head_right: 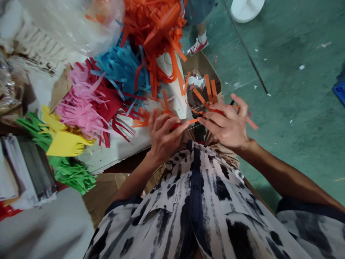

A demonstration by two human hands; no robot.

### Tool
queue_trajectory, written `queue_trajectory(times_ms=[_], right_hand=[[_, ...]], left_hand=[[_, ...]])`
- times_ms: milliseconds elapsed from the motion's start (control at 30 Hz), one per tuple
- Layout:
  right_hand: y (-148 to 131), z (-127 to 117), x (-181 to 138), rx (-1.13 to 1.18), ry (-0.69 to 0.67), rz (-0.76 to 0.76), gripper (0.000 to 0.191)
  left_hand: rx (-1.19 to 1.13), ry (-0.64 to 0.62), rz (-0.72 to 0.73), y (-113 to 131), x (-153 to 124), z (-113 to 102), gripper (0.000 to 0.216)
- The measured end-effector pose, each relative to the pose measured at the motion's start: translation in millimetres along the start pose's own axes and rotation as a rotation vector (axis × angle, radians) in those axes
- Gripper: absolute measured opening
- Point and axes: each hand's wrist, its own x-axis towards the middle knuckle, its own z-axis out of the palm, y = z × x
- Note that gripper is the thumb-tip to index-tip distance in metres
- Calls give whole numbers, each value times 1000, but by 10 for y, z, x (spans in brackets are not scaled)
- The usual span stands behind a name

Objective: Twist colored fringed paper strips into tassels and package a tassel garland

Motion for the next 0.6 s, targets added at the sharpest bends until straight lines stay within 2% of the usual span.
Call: queue_trajectory(times_ms=[133,200,367,433,600], right_hand=[[-44,-14,22,-69,22,-95,18],[-88,-4,67,-112,23,-127,14],[-136,-22,110,44,-82,-73,27],[-158,-71,107,45,-84,-62,25],[-293,-241,230,-157,130,-128,23]], left_hand=[[58,7,-19,-18,-143,-126,42],[86,17,19,14,-154,-133,36],[127,129,151,109,-100,-37,7],[112,167,141,128,-82,-12,9],[20,162,103,203,47,-129,17]])
